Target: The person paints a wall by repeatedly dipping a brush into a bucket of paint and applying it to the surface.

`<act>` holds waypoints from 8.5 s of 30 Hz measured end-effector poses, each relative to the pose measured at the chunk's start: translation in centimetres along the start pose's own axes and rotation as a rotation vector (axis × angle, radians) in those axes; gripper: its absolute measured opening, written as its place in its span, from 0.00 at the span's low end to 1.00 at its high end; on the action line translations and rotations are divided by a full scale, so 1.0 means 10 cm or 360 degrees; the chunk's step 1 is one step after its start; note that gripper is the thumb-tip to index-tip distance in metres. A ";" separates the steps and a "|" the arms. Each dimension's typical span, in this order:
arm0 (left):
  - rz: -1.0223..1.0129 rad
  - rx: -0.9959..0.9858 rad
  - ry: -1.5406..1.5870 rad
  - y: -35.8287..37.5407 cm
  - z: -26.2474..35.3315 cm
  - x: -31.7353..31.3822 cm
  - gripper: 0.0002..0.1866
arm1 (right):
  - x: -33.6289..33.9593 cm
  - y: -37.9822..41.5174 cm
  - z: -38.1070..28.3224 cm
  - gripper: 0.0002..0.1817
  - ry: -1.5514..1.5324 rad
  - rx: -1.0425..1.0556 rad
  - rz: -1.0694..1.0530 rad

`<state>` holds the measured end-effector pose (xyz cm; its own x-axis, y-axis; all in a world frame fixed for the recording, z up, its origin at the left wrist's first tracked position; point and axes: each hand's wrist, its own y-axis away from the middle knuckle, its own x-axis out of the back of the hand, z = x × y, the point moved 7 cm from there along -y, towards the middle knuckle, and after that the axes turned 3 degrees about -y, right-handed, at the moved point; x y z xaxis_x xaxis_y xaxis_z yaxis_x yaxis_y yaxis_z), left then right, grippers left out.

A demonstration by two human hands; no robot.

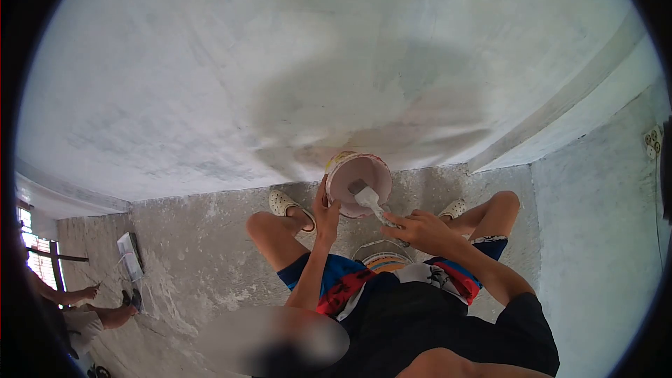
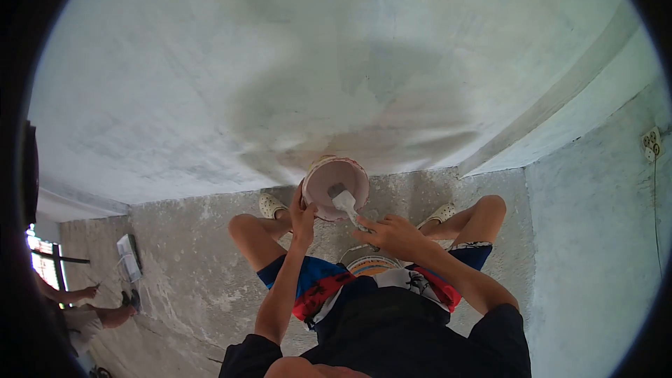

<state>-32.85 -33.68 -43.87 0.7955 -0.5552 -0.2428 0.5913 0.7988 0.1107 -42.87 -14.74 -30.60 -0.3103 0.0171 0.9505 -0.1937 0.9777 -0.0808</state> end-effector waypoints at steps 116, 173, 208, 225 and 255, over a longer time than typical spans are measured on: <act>0.0145 0.0158 0.0423 -0.17 -0.19 0.06 0.36 | 2.75 -0.41 0.01 0.17 -0.0510 -0.0010 0.0610; 0.0308 0.0278 0.0450 -0.01 -0.12 0.17 0.37 | 2.31 -0.34 -0.27 0.15 0.1084 0.0284 0.1095; 0.0234 0.0272 0.0416 -0.03 -0.18 0.13 0.35 | 3.04 -0.62 -0.45 0.17 0.0549 0.0195 0.0767; 0.0224 0.0340 0.0436 -0.03 -0.21 0.11 0.38 | 3.35 -0.63 -0.86 0.15 0.1210 0.0416 0.1277; 0.0188 0.0372 0.0385 -0.03 -0.26 0.11 0.40 | 1.58 -0.51 -0.19 0.17 0.0642 0.0240 0.0079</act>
<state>-32.50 -33.89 -46.67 0.8223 -0.3690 -0.4332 0.5338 0.7640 0.3625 -44.97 -19.09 -14.62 0.0599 0.1730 0.9831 -0.3310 0.9326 -0.1440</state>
